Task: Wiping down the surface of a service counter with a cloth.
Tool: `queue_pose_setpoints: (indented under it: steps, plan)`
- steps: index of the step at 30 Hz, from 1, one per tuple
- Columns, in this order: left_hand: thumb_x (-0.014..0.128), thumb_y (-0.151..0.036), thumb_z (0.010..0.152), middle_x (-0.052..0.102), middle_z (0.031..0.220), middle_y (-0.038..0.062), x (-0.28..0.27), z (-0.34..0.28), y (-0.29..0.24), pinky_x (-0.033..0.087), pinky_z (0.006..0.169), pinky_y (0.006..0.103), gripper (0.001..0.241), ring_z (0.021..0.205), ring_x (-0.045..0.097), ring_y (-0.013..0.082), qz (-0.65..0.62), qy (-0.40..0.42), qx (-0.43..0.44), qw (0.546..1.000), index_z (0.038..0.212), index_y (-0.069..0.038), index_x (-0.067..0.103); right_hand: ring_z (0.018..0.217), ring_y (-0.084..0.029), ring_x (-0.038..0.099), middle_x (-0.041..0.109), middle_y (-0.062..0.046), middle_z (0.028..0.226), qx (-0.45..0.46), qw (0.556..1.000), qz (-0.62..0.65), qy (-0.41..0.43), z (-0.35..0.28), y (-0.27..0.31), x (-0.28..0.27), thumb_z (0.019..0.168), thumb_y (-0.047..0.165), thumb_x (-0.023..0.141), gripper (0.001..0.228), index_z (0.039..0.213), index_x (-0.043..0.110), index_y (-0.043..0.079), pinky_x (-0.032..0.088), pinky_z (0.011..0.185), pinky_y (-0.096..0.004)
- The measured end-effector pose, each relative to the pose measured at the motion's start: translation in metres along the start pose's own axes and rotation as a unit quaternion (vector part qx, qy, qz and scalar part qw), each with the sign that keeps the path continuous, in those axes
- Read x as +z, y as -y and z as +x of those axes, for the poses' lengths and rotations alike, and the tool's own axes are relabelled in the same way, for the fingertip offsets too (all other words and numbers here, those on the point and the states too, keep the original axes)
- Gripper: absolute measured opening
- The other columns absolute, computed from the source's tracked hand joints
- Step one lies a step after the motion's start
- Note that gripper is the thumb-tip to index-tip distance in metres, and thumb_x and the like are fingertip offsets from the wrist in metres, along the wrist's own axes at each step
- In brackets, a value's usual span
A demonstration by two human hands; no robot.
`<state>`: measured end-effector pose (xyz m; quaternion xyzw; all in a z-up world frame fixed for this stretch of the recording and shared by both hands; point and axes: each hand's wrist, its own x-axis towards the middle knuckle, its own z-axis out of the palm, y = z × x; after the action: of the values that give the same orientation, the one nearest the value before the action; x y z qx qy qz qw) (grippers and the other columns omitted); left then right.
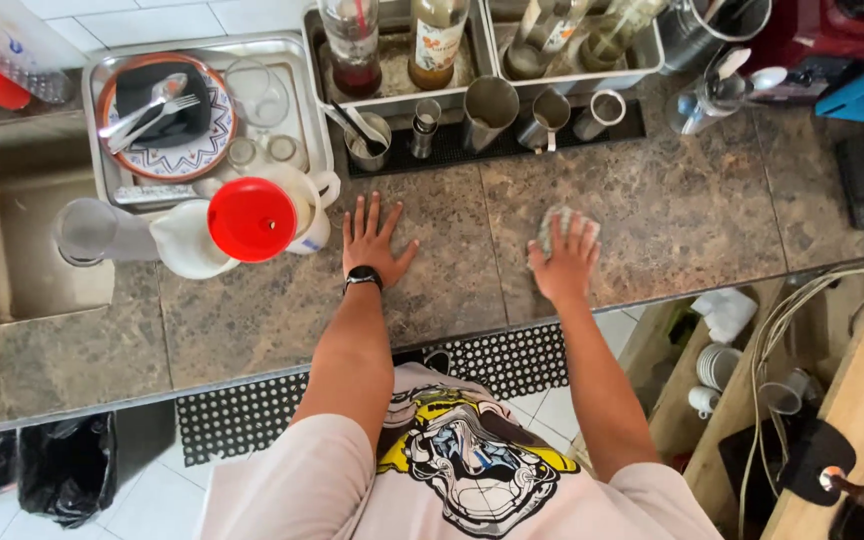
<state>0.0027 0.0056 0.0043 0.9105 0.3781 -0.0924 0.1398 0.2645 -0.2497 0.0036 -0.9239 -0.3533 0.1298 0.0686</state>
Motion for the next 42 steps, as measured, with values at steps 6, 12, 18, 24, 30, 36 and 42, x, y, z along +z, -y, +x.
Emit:
queue_pose_setpoints:
  steps: [6,12,18,24,30,36,42]
  plan:
    - [0.033,-0.077,0.094,0.003,0.174,0.003,-0.013,0.001,0.0,0.003,0.13,0.0533,0.082,0.16,-0.001,0.0315,-0.018,0.006,0.007,1.0,0.165,-0.041,0.011,0.157,-0.043,0.004,0.006,-0.017,0.172,0.082,0.996,-0.016,-0.009,0.045,0.05,0.002,0.102,0.061,0.035,0.076,0.166,0.018,0.024,0.008,0.123,-0.067]
    - [0.035,-0.077,0.094,0.003,0.174,0.003,-0.01,0.003,0.001,0.003,0.13,0.0527,0.083,0.16,-0.001,0.0317,-0.03,0.013,0.008,0.999,0.165,-0.041,0.013,0.153,-0.05,0.013,0.013,-0.019,0.17,-0.132,0.988,-0.034,-0.076,0.033,0.12,0.033,0.106,0.059,0.041,0.072,0.165,0.027,0.02,0.019,0.117,-0.071]
    - [0.039,-0.076,0.093,0.007,0.174,0.004,-0.01,0.003,0.002,0.005,0.13,0.0533,0.083,0.16,0.004,0.033,-0.045,-0.012,0.011,0.999,0.164,-0.039,0.018,0.144,-0.033,0.041,0.055,-0.01,0.145,-0.278,0.932,-0.034,-0.229,0.002,0.085,0.064,0.091,0.056,0.062,0.071,0.155,0.05,0.028,0.03,0.116,-0.055]
    - [0.038,-0.074,0.096,0.004,0.174,0.005,-0.011,0.004,0.002,0.005,0.13,0.0542,0.081,0.16,0.002,0.0338,-0.045,-0.015,0.018,0.999,0.165,-0.039,0.015,0.157,-0.038,-0.008,-0.005,-0.009,0.172,0.056,0.997,0.044,-0.01,0.048,0.016,-0.002,0.107,0.068,0.029,0.076,0.168,0.012,0.026,-0.005,0.126,-0.061]
    - [0.033,-0.076,0.096,-0.001,0.175,0.003,-0.003,0.005,0.005,0.002,0.13,0.0545,0.081,0.16,-0.003,0.0328,-0.024,0.001,0.016,1.0,0.166,-0.04,0.011,0.146,-0.051,0.031,0.05,-0.025,0.145,-0.205,0.967,0.009,-0.154,0.034,0.097,0.035,0.103,0.051,0.056,0.061,0.147,0.053,0.01,0.021,0.115,-0.072]
    - [0.035,-0.076,0.097,0.002,0.174,0.004,-0.008,0.004,0.003,0.003,0.13,0.0543,0.08,0.16,0.0,0.0327,-0.023,0.002,0.016,1.0,0.165,-0.04,0.012,0.147,-0.039,0.036,0.038,-0.004,0.161,-0.331,0.932,-0.061,-0.132,-0.046,0.069,0.046,0.095,0.067,0.047,0.069,0.157,0.04,0.038,0.032,0.109,-0.061]
    - [0.037,-0.075,0.096,0.001,0.175,0.004,-0.008,0.003,0.002,0.004,0.13,0.0545,0.081,0.16,0.0,0.0333,-0.022,-0.006,0.017,1.0,0.165,-0.04,0.012,0.157,-0.037,-0.004,0.001,-0.01,0.173,-0.01,1.0,0.006,0.004,-0.002,-0.002,0.004,0.106,0.064,0.028,0.073,0.168,0.013,0.028,-0.001,0.125,-0.062]
